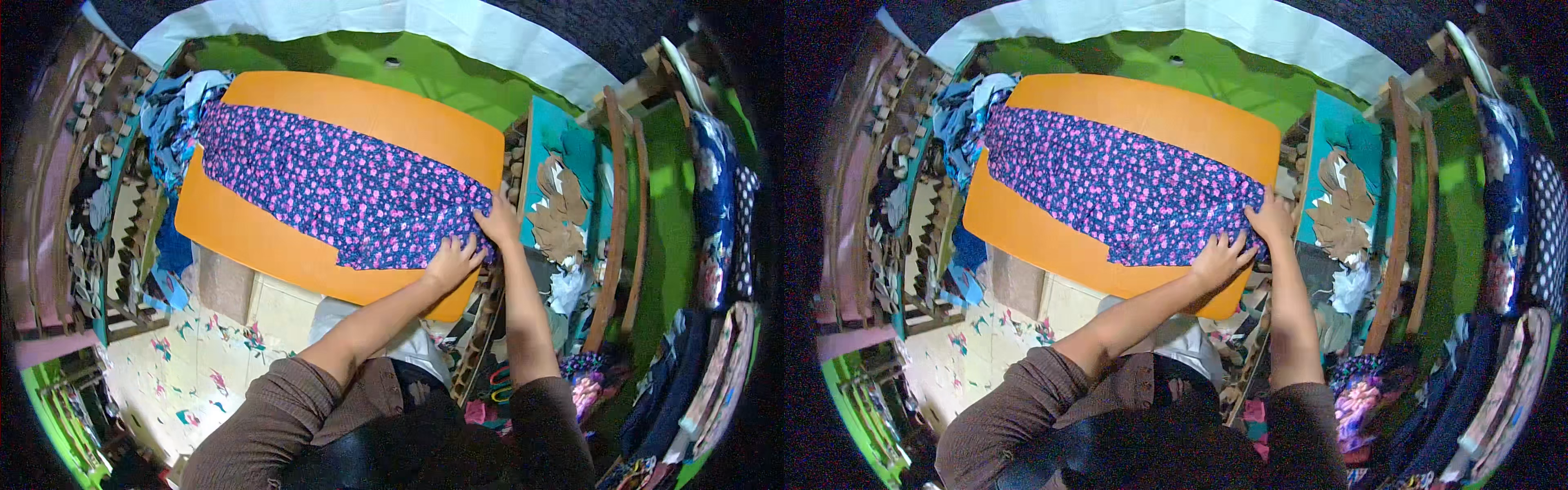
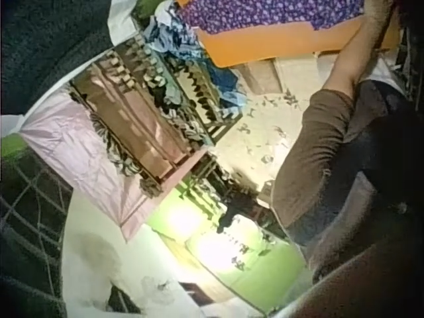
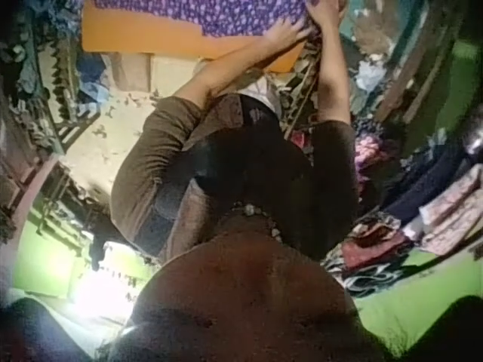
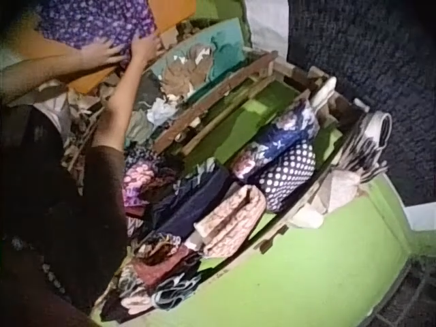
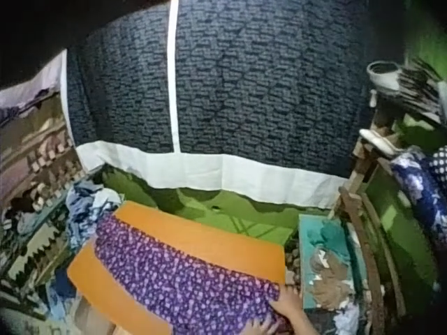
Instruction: Fold various fabric pieces and organize them on a shelf.
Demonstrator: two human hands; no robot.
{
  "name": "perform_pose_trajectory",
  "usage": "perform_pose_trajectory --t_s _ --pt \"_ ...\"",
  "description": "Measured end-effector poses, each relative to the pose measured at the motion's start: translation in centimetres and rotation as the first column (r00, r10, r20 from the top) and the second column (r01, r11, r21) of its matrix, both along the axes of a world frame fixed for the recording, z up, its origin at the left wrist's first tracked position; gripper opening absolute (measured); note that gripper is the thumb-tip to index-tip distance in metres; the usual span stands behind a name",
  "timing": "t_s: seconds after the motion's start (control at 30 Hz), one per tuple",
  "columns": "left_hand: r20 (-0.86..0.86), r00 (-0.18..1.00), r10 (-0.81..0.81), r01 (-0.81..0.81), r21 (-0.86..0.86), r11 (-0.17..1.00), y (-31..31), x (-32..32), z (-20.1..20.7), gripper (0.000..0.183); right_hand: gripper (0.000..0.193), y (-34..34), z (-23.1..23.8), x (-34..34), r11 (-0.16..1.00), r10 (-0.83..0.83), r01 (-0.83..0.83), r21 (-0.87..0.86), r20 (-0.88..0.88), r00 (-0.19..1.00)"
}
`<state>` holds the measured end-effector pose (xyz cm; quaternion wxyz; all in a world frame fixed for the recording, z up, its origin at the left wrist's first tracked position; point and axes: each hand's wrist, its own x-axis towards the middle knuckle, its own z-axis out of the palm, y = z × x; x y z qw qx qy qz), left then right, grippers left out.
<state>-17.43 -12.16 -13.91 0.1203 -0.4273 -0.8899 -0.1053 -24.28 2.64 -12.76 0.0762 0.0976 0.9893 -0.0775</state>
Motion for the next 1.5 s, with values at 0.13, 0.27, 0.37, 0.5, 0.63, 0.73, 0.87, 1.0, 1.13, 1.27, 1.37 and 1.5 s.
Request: perform_pose_trajectory --t_s 0.13,0.27,0.37,0.5,0.63,0.73,0.87,1.0,1.13,1.27,1.37,1.5 --pt "0.112 0.987 0.115 -0.098 -0.146 0.984 0.2 0.1 -1.5 0.029 0.055 0.9 0.1 0.3 0.979 -0.001 0.008 -0.203 0.034 0.999" --pt "0.261 0.964 0.042 -0.024 -0.074 0.997 -0.6 0.0 -0.9 0.022 0.033 2.0 0.1 0.4 0.918 0.088 -0.074 -0.39 0.017 0.996" --pt "0.442 0.895 0.063 -0.158 0.183 0.97 -1.7 -0.2 0.5 0.012 0.032 2.2 -0.2 0.1 0.777 0.015 0.072 -0.625 0.132 0.991" --pt "0.542 0.804 0.244 -0.508 0.414 0.755 -5.8 -0.6 2.0 0.012 0.034 -1.0 1.1 -0.8 0.702 -0.001 0.031 -0.712 0.042 0.999" --pt "0.615 0.691 0.379 -0.692 0.411 0.594 -11.0 -1.5 3.6 0.02 0.047 -7.1 4.1 -3.4 0.662 -0.034 0.027 -0.749 0.006 0.999" --pt "0.666 0.634 0.394 -0.764 0.459 0.454 -14.0 -2.4 4.4 0.027 0.048 -10.8 4.7 -5.9 0.544 0.032 -0.197 -0.816 -0.214 0.976" --pt "0.696 0.638 0.33 -0.77 0.585 0.256 -18.9 -4.1 4.4 0.048 0.056 -17.7 6.4 -8.2 0.57 0.177 -0.37 -0.733 -0.33 0.927" --pt "0.648 0.693 0.315 -0.711 0.687 0.152 -25.5 -6.4 3.9 0.043 0.027 -24.5 7.0 -11.5 0.474 0.37 -0.487 -0.734 -0.336 0.866" --pt "0.696 0.679 0.235 -0.718 0.696 0.013 -33.0 -9.1 4.1 0.04 0.025 -32.1 8.4 -14.8 0.415 0.42 -0.459 -0.785 -0.283 0.862" --pt "0.724 0.657 0.211 -0.735 0.677 -0.038 -40.5 -13.3 4.2 0.038 0.028 -39.9 8.7 -19.6 0.372 0.465 -0.489 -0.789 -0.298 0.834" --pt "0.71 0.627 0.321 -0.749 0.663 -0.001 -45.6 -16.9 4.4 0.037 0.043 -45.1 8.0 -23.2 0.365 0.507 -0.402 -0.84 -0.182 0.842" --pt "0.575 0.499 0.649 -0.821 0.552 0.143 -49.5 -20.0 3.4 0.046 0.07 -49.4 5.7 -24.5 0.306 0.462 -0.429 -0.85 -0.262 0.848"
